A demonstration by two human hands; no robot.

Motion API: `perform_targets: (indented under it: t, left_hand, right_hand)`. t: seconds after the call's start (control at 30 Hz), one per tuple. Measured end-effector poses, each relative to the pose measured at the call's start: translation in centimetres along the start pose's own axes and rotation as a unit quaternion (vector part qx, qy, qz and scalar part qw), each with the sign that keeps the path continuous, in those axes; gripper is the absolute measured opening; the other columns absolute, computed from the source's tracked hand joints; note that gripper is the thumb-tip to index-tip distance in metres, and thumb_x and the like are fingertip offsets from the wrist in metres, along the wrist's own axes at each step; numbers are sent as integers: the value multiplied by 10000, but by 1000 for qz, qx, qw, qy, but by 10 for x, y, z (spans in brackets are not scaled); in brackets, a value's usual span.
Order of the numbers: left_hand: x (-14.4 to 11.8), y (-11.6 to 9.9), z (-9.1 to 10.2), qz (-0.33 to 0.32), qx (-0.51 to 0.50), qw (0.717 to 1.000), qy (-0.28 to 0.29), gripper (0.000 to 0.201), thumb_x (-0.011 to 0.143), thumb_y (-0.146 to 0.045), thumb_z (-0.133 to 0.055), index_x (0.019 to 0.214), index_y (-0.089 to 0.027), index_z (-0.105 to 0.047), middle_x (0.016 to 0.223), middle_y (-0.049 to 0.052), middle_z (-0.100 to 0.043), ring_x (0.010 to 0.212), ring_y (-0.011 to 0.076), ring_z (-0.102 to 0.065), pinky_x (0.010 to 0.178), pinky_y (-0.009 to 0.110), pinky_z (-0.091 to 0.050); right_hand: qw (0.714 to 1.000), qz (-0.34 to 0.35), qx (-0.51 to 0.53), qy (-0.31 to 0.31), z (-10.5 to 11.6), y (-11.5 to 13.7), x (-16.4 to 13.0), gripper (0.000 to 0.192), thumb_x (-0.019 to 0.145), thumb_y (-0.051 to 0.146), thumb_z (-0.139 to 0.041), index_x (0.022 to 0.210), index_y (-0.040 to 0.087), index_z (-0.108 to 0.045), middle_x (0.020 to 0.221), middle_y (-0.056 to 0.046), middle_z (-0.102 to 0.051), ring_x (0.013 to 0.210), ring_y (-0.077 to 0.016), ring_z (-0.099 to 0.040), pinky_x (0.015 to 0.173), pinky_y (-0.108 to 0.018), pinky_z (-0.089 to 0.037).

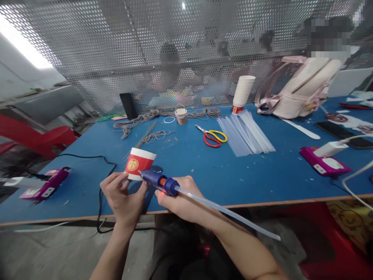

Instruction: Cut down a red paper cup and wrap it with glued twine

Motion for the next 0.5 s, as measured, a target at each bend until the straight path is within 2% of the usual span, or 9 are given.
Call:
perform_targets:
  t: [0.2, 0.33, 0.5]
  left_hand:
    - [-2, 1, 1, 28, -11, 1000, -6, 513, 642, -132, -774, 1063, -225, -496, 1059, 54, -457, 958, 189, -520, 635, 293, -539]
    - [-3, 2, 0, 75, -46, 996, -6, 518, 612, -140, -783, 1042, -223, -506, 1060, 48, -456, 949, 184, -539, 635, 292, -553]
    - [-2, 0, -1, 88, -76, 993, -19, 482, 616, -138, -771, 1015, -223, -513, 1057, 42, -455, 953, 177, -537, 648, 282, -548]
  right_hand:
    - [1000, 10, -24, -11, 1, -2, -1, 288, 730, 275, -574, 526, 198, -386, 503, 53, -371, 495, -83, -348, 455, -202, -296]
    - [999, -20, -37, -15, 1, -3, -3, 310, 737, 304, -579, 525, 201, -378, 507, 48, -369, 483, -83, -353, 448, -204, -304]
    - [999, -28, -30, -29, -1, -2, -3, 310, 724, 324, -591, 529, 204, -382, 517, 41, -392, 503, -95, -380, 469, -208, -337]
Point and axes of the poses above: each hand's wrist, its own x-axis towards the middle knuckle, its own z-axis out of the back of the hand, y = z × x, the point moved 1 cm from there along x, towards the middle knuckle
